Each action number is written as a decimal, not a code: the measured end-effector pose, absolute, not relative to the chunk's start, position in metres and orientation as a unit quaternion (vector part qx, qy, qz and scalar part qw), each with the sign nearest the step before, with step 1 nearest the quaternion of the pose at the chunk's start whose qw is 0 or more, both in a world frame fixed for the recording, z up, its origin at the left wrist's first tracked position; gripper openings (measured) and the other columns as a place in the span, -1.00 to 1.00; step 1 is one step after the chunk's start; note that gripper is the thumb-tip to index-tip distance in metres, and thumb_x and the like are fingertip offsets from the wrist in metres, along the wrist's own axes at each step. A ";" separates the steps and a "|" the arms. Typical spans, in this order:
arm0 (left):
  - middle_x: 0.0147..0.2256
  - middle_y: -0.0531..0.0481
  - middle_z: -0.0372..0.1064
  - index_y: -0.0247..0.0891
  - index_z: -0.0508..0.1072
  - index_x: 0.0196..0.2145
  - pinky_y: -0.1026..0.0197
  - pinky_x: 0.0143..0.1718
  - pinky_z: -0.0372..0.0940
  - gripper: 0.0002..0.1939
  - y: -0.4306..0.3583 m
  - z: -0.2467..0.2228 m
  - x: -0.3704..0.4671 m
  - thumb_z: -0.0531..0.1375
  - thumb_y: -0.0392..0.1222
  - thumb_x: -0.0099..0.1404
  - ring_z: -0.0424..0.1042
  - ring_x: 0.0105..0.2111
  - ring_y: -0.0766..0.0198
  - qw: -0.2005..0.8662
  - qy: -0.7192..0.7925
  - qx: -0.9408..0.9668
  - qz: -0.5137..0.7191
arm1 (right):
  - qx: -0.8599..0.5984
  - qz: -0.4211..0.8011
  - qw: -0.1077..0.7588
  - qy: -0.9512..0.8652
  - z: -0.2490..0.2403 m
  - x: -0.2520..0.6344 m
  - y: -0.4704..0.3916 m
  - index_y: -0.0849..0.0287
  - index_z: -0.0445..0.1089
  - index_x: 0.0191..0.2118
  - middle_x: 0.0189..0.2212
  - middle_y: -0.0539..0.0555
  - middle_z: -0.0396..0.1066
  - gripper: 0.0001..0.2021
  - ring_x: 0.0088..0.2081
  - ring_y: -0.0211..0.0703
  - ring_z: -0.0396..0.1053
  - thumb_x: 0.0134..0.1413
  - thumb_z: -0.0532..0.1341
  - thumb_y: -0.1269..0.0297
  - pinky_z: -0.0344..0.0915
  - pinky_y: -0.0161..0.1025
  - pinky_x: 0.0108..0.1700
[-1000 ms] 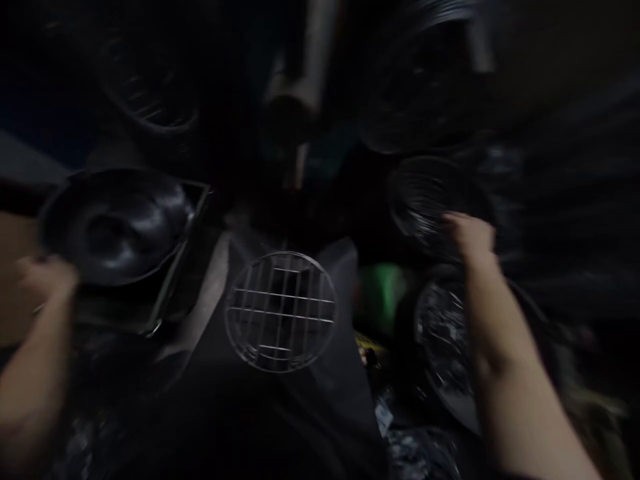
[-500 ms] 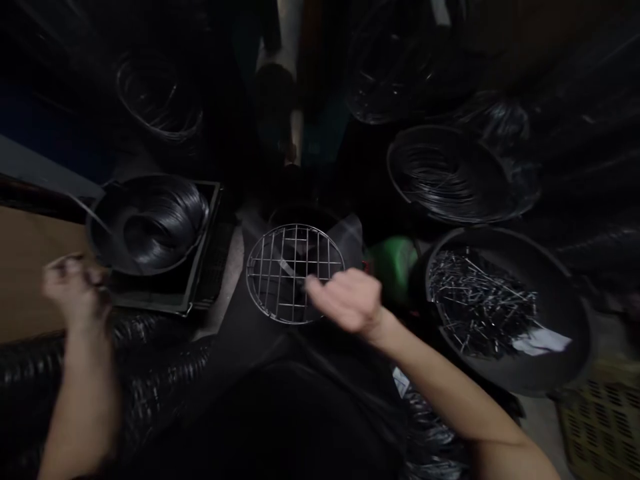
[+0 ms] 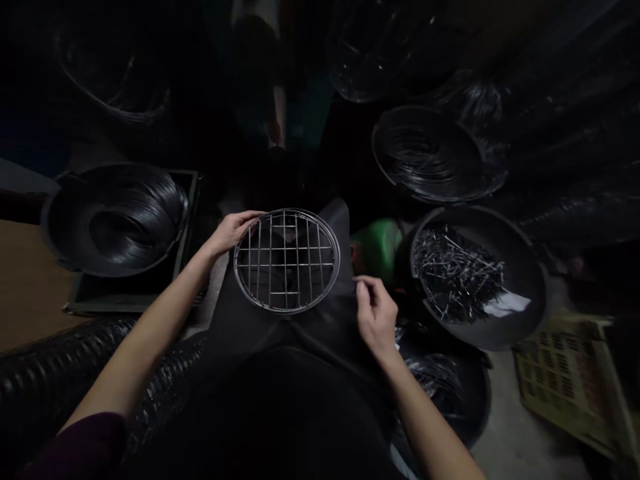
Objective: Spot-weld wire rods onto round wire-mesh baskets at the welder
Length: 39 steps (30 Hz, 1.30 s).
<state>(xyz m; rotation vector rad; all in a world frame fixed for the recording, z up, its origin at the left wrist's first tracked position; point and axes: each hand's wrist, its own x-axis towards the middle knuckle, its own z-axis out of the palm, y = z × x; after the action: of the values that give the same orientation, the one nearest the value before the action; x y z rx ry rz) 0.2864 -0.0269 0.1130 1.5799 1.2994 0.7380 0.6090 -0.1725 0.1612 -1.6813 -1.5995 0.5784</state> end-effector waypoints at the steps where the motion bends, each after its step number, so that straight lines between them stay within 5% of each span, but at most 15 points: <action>1: -0.04 -0.15 0.53 -0.31 0.52 0.04 0.17 0.02 0.33 -0.48 -0.028 0.112 0.285 0.09 0.12 0.35 0.48 -0.07 0.11 0.471 0.526 0.648 0.286 | -0.695 0.277 0.353 -0.562 0.155 0.612 -0.169 0.13 0.45 -0.10 -0.40 0.05 0.47 -0.69 -0.41 -0.18 0.43 0.30 0.07 0.06 0.39 -0.21 -0.38; 5: -0.08 -0.15 0.54 -0.33 0.42 0.17 0.14 -0.05 0.38 -0.39 -0.030 0.116 0.279 0.08 0.14 0.34 0.51 -0.17 0.10 0.505 0.509 0.658 0.230 | -0.697 0.443 0.322 -0.463 0.132 0.608 -0.152 0.22 0.36 0.13 -0.43 0.04 0.45 -0.39 -0.49 -0.21 0.39 0.22 0.01 -0.17 0.34 -0.26 -0.48; 10: -0.01 -0.12 0.52 -0.27 0.44 0.16 0.07 0.08 0.35 -0.44 -0.027 0.120 0.277 0.12 0.10 0.32 0.51 -0.04 0.04 0.494 0.488 0.686 0.220 | -0.690 0.457 0.327 -0.455 0.121 0.594 -0.147 0.14 0.32 0.23 -0.46 0.00 0.46 -0.39 -0.55 -0.23 0.32 0.18 0.10 -0.12 0.37 -0.22 -0.47; 14: 0.05 -0.05 0.49 -0.16 0.46 0.14 0.05 0.13 0.33 -0.51 -0.031 0.106 0.280 0.14 0.05 0.33 0.49 0.04 0.02 0.424 0.505 0.714 0.235 | -0.704 0.414 0.316 -0.482 0.118 0.592 -0.150 0.15 0.33 0.24 -0.13 0.11 0.55 -0.41 -0.25 -0.10 0.50 0.16 0.16 -0.02 0.48 -0.11 -0.13; 18: 0.06 0.01 0.49 -0.07 0.45 0.14 0.15 0.07 0.37 -0.55 -0.040 0.081 0.285 0.11 0.09 0.37 0.53 0.00 0.09 0.367 0.543 0.692 0.303 | -0.706 0.365 0.293 -0.532 0.105 0.591 -0.152 0.17 0.39 0.18 0.09 0.13 0.46 -0.46 0.12 0.00 0.40 0.16 0.16 0.00 0.31 -0.04 0.18; 25: 0.01 -0.02 0.53 -0.05 0.50 0.10 0.14 0.02 0.35 -0.58 -0.050 0.074 0.296 0.15 0.12 0.38 0.53 -0.01 0.05 0.369 0.555 0.668 0.331 | -0.724 0.174 0.288 -0.602 0.096 0.591 -0.177 0.27 0.52 -0.02 -0.16 0.26 0.53 -0.52 -0.13 0.01 0.49 0.20 0.10 -0.01 0.39 -0.01 0.04; 28: -0.03 -0.03 0.55 -0.06 0.50 0.09 0.13 0.01 0.34 -0.58 -0.051 0.072 0.296 0.13 0.12 0.39 0.53 -0.02 0.06 0.373 0.547 0.672 0.333 | -0.684 0.177 0.221 -0.672 0.105 0.598 -0.193 0.28 0.40 0.14 -0.06 0.30 0.48 -0.46 -0.01 0.08 0.45 0.19 0.10 0.00 0.34 0.06 0.11; 32: -0.18 -0.03 0.60 -0.08 0.47 0.12 0.13 -0.03 0.33 -0.57 -0.053 0.066 0.294 0.08 0.10 0.43 0.56 -0.13 0.11 0.367 0.548 0.676 0.329 | -0.660 0.248 0.120 -0.699 0.115 0.599 -0.205 0.32 0.12 0.34 0.18 0.38 0.28 -0.12 0.22 0.24 0.25 -0.02 0.26 -0.10 0.18 0.19 0.24; 39: -0.31 -0.03 0.60 -0.10 0.45 0.14 0.16 -0.04 0.29 -0.51 -0.057 0.064 0.296 0.06 0.17 0.42 0.55 -0.18 0.11 0.373 0.560 0.662 0.331 | -0.738 0.211 0.095 -0.634 0.097 0.577 -0.209 0.39 -0.04 0.36 0.22 0.49 0.16 0.08 0.26 0.40 0.11 -0.19 0.31 -0.16 0.06 0.36 0.24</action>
<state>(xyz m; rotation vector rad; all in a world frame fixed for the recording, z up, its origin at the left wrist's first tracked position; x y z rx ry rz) 0.2961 -0.0569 0.0639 1.6952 1.4355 0.8478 0.5773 -0.2095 0.0967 -2.1888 -1.8788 0.6255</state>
